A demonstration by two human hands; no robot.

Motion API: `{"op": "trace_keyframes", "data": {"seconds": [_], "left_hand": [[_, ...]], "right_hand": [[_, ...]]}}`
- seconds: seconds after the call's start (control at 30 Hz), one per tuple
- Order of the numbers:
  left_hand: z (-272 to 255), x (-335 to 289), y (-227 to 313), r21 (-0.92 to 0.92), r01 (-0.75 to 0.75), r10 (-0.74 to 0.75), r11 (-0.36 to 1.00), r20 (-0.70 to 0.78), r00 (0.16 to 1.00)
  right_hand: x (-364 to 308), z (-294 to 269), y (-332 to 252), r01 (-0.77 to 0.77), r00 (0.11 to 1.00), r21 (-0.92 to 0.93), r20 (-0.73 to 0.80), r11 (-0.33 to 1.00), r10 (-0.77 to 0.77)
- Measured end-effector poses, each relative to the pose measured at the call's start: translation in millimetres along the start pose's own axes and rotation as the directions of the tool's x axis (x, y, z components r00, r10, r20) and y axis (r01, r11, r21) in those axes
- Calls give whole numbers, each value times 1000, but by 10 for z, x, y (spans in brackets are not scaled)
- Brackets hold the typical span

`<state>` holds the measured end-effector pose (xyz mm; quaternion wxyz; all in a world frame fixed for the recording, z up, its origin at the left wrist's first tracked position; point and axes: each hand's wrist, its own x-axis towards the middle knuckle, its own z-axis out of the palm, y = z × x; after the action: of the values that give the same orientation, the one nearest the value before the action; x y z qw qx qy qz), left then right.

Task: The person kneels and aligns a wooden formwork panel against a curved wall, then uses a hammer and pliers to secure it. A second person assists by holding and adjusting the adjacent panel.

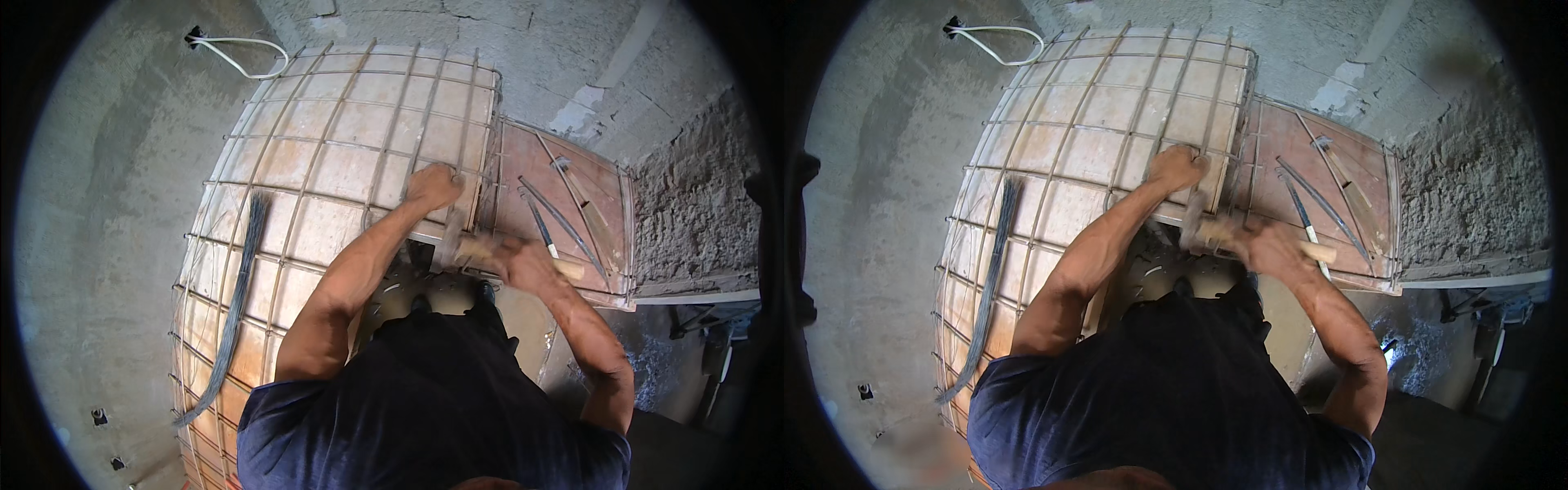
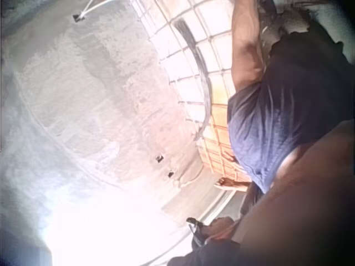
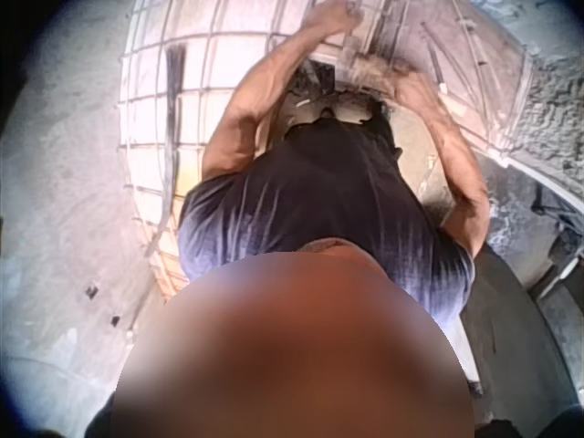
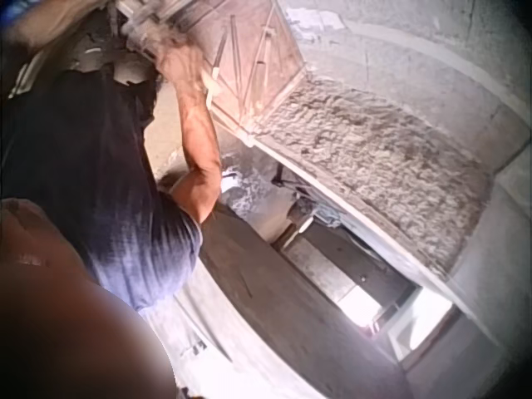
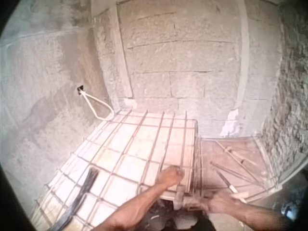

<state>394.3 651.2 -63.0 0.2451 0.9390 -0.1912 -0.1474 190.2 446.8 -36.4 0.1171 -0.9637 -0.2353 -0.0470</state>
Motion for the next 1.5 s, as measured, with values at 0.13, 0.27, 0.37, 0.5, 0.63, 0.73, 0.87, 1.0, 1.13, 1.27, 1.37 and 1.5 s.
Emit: {"op": "trace_keyframes", "data": {"seconds": [0.13, 0.27, 0.37, 0.5, 0.63, 0.73, 0.87, 1.0, 1.13, 1.27, 1.37, 1.5], "left_hand": [[122, 14, -56, -88, 75, -81, 993, -70, 994], [373, 93, -214, -254, 84, -141, 963, -215, 966], [501, 173, -341, -318, 11, -96, 948, -254, 963], [516, 199, -378, -341, -24, -76, 940, -275, 958], [446, 148, -341, -354, -39, -61, 934, -266, 962], [413, 177, -330, -290, -24, -49, 957, -242, 969], [449, 234, -338, -263, 19, -87, 965, -248, 965], [440, 238, -336, -364, 14, -102, 931, -224, 969], [383, 207, -307, -271, 29, -98, 962, -246, 964], [334, 202, -279, -367, -14, -72, 930, -220, 973], [317, 193, -257, -359, 1, -89, 933, -229, 969], [283, 178, -238, -375, 16, -90, 927, -180, 980]], "right_hand": [[-93, -72, 117, -6, 1000, -2, 15, 1000, 6], [-202, 57, -86, 98, 995, -2, 14, 995, -98], [-173, 131, -177, 104, 994, 3, -24, 995, -104], [-103, 71, -223, 120, 992, -30, 29, 992, -119], [21, -45, -204, 307, 949, -63, 97, 950, -300], [139, -88, -160, 23, 999, -154, 38, 988, -18], [85, -86, -262, 167, 984, -136, 84, 977, -157], [128, -143, -138, 174, 983, -141, 86, 975, -163], [130, -57, -95, 97, 991, -187, 110, 978, -78], [140, -3, -80, 282, 952, -138, 167, 950, -258], [183, 28, -137, 32, 997, -121, 78, 992, -23], [157, 61, -228, 133, 990, -141, 71, 981, -124]]}}
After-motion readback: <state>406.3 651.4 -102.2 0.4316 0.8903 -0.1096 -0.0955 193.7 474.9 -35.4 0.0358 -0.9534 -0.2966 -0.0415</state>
